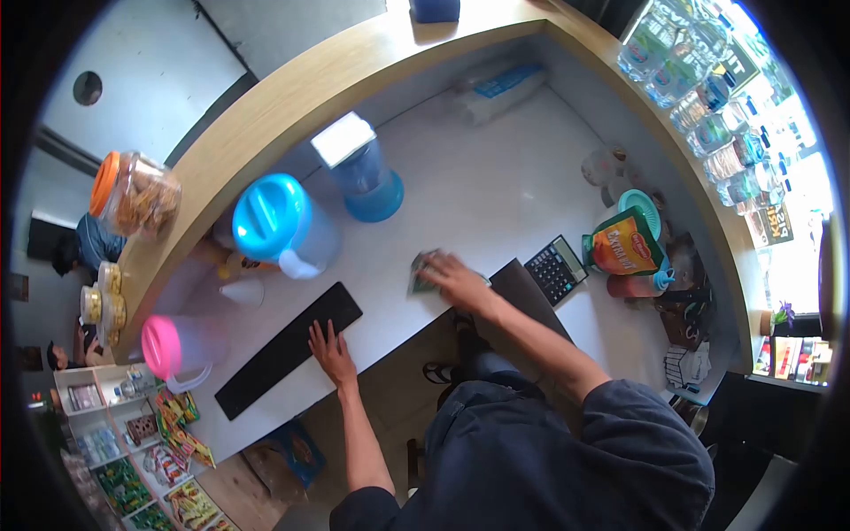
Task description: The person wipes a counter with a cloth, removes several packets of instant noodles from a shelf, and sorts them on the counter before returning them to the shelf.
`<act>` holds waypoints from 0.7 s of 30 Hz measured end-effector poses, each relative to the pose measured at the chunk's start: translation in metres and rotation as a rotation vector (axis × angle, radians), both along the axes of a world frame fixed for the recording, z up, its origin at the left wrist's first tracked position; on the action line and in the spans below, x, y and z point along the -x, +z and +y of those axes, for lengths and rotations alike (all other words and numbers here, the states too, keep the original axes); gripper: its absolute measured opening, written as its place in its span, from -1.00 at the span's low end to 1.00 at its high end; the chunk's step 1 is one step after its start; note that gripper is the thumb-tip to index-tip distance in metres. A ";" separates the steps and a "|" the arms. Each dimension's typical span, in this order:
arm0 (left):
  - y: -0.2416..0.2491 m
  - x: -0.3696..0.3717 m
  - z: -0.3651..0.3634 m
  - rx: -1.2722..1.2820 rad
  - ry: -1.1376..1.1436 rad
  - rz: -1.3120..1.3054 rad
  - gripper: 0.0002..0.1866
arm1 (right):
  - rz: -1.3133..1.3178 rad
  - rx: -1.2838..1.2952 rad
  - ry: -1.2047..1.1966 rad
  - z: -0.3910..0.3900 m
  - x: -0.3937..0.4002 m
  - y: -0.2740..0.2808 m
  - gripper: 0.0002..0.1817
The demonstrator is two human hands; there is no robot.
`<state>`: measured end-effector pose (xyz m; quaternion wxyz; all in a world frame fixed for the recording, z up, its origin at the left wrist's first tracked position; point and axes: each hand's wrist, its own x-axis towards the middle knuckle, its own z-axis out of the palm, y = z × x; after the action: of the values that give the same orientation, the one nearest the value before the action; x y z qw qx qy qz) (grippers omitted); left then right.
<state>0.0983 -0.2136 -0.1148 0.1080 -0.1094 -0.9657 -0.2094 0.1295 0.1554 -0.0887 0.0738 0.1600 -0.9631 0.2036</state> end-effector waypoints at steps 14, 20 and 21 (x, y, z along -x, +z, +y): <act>-0.006 -0.094 0.031 0.044 0.259 -0.117 -0.45 | 0.065 -0.145 -0.707 0.233 0.111 -0.027 -0.17; -0.003 -0.130 0.054 0.007 0.369 -0.180 -0.37 | -0.080 -0.027 -0.145 0.074 0.077 0.004 -0.11; -0.003 -0.127 0.054 0.034 0.358 -0.171 -0.35 | -0.107 -0.014 -0.070 0.055 0.067 0.006 -0.12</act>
<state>0.2248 -0.1594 -0.1183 0.0591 0.0803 -0.9788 -0.1790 0.0630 0.2099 -0.0828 0.0282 0.1155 -0.9720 0.2026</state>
